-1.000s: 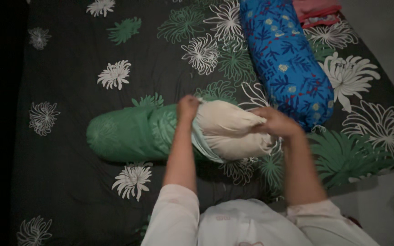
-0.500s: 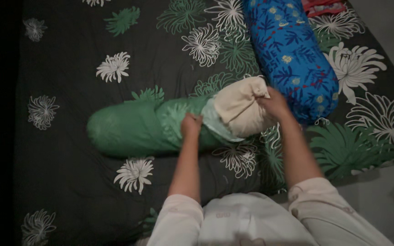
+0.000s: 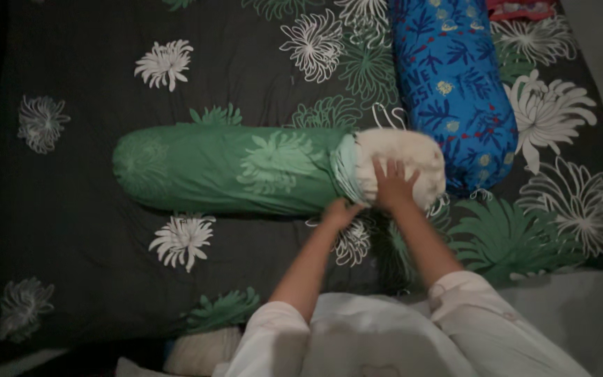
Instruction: The person unties the string on a bolster pillowcase and pulls the bolster insert out from the cover by hand.
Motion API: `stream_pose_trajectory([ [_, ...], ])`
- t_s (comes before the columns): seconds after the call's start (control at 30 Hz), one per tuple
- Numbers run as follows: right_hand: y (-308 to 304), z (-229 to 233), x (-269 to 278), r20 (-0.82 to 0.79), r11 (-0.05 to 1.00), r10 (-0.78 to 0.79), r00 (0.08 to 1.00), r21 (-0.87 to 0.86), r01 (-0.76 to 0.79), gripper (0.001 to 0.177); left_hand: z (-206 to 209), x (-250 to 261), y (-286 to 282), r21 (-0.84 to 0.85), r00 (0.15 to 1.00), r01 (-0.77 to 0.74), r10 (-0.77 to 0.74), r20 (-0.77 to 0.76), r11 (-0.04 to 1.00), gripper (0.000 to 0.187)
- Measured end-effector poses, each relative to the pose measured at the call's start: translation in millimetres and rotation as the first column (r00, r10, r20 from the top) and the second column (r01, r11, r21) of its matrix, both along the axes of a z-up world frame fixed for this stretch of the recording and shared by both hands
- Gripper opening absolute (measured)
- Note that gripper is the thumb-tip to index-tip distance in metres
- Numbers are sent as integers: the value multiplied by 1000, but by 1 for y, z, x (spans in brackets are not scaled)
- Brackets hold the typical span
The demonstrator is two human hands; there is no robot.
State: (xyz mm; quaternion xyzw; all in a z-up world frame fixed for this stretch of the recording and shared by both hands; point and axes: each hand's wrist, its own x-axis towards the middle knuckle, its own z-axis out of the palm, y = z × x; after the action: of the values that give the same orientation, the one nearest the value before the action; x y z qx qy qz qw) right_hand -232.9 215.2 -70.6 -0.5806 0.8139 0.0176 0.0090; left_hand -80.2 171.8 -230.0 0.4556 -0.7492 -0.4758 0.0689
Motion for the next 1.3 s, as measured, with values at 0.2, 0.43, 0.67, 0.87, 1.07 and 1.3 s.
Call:
stream_pose_trajectory([
  [0.2,-7,-23,-11,359,990,-139,923,37,134,68,25,-10,32,132,915,-360,378,-144,923,97],
  [0.43,-67,44,-29,470,920,303,829,-370,-126,58,62,-69,13,-60,423,-887,755,-500,458,41],
  [0.67,-68,106,-24,431,809,552,714,-483,-334,68,64,-55,-17,78,52,-988,768,-639,132,30],
  [0.87,-57,105,-42,950,981,139,280,-94,-169,62,121,21,-21,-234,394,-919,754,-526,317,43],
  [1.07,-54,35,-150,590,839,495,638,-134,-527,81,134,127,-31,-544,478,-789,842,-250,286,49],
  [1.3,-50,-10,-121,137,935,347,928,-119,-333,49,85,18,-42,-402,631,-760,728,-269,510,45],
])
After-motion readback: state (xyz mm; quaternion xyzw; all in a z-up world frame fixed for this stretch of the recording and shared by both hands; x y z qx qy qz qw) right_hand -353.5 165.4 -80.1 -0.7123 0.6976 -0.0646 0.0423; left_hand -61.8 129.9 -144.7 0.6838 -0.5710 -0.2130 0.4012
